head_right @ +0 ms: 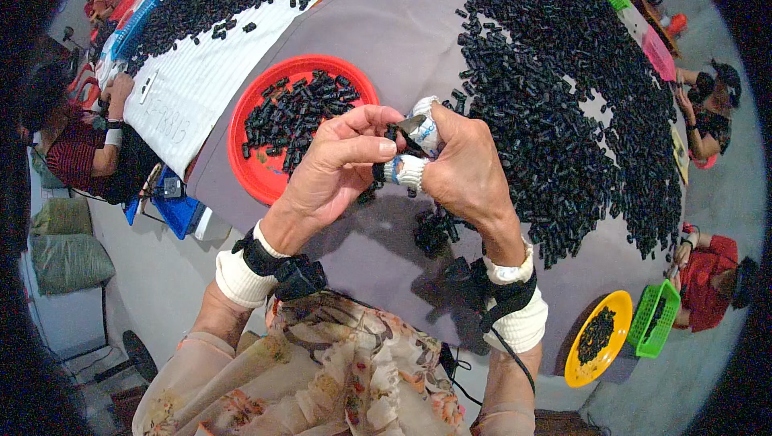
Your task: Assembling small black plastic components by fitting them together at a factory workbench.
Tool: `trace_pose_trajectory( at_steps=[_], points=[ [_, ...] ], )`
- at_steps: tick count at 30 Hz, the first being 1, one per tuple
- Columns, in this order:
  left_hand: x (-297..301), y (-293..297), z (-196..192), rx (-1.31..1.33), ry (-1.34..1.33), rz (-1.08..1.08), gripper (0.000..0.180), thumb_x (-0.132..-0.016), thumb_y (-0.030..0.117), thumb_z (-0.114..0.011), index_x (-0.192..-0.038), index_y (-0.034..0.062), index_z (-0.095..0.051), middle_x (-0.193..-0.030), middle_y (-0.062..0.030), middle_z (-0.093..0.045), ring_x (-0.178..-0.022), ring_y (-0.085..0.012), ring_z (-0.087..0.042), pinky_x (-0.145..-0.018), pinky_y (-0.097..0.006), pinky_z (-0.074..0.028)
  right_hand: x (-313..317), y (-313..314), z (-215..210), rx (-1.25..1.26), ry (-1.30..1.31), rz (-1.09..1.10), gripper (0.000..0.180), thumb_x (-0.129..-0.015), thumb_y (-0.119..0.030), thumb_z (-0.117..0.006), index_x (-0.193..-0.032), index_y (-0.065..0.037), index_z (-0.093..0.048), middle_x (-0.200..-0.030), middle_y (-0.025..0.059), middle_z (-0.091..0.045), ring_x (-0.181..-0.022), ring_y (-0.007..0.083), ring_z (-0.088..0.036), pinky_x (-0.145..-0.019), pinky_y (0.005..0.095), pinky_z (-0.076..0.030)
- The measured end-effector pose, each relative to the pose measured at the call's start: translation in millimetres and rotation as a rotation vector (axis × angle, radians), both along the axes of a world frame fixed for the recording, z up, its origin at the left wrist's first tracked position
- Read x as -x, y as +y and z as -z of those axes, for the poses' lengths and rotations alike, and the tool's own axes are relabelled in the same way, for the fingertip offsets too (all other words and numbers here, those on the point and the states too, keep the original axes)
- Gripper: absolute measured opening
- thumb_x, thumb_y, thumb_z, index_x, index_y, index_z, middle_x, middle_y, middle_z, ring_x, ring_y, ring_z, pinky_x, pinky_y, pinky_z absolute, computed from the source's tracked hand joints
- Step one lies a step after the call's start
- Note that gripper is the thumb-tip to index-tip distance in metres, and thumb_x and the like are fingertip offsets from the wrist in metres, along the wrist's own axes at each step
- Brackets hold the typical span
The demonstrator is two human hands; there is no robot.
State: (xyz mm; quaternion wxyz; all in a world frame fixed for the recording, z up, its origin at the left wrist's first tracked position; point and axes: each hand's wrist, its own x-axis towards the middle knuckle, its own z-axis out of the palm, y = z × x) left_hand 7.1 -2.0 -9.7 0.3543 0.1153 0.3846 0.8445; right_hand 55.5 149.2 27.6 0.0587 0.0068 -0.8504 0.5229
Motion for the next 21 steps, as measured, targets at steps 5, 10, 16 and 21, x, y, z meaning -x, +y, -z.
trace_pose_trajectory(
  at_steps=[5,10,16,21],
  points=[
    [3.5,3.2,-0.4,-0.032,-0.072,0.012,0.019,-0.082,0.008,-0.057,-0.099,0.0004,-0.056,-0.090,-0.0040,-0.059,-0.080,-0.0081,-0.056,-0.068,-0.020,-0.046,4.0,2.2,8.3,-0.052,0.032,0.012,0.029,-0.062,-0.014,-0.074,-0.073,-0.001,-0.051,-0.057,0.0015,-0.050,-0.053,0.0076,-0.042,-0.048,0.0260,-0.037],
    [6.3,2.8,5.0,-0.147,-0.128,0.020,0.020,-0.085,0.009,-0.054,-0.103,-0.0004,-0.056,-0.090,-0.0044,-0.060,-0.078,-0.0085,-0.057,-0.068,-0.021,-0.047,5.2,4.1,3.4,-0.005,0.016,0.022,0.029,-0.062,-0.017,-0.074,-0.072,-0.001,-0.051,-0.056,0.0025,-0.050,-0.052,0.0091,-0.043,-0.048,0.0268,-0.037],
    [6.4,0.0,5.0,-0.181,-0.139,0.026,0.021,-0.087,0.008,-0.051,-0.106,-0.0016,-0.055,-0.092,-0.0052,-0.060,-0.079,-0.0094,-0.057,-0.071,-0.023,-0.048,7.7,4.4,2.8,-0.127,-0.021,-0.041,0.033,-0.061,-0.022,-0.075,-0.071,-0.001,-0.053,-0.056,0.0036,-0.051,-0.051,0.0104,-0.045,-0.048,0.0280,-0.038],
    [5.9,0.6,5.5,-0.137,-0.094,0.004,0.021,-0.086,0.009,-0.055,-0.105,-0.0009,-0.055,-0.091,-0.0041,-0.059,-0.075,-0.0085,-0.056,-0.068,-0.022,-0.048,8.6,3.0,-0.4,-0.171,-0.018,-0.067,0.035,-0.061,-0.025,-0.076,-0.071,0.000,-0.053,-0.055,0.0064,-0.052,-0.050,0.0131,-0.048,-0.049,0.0294,-0.039]
  ],
)
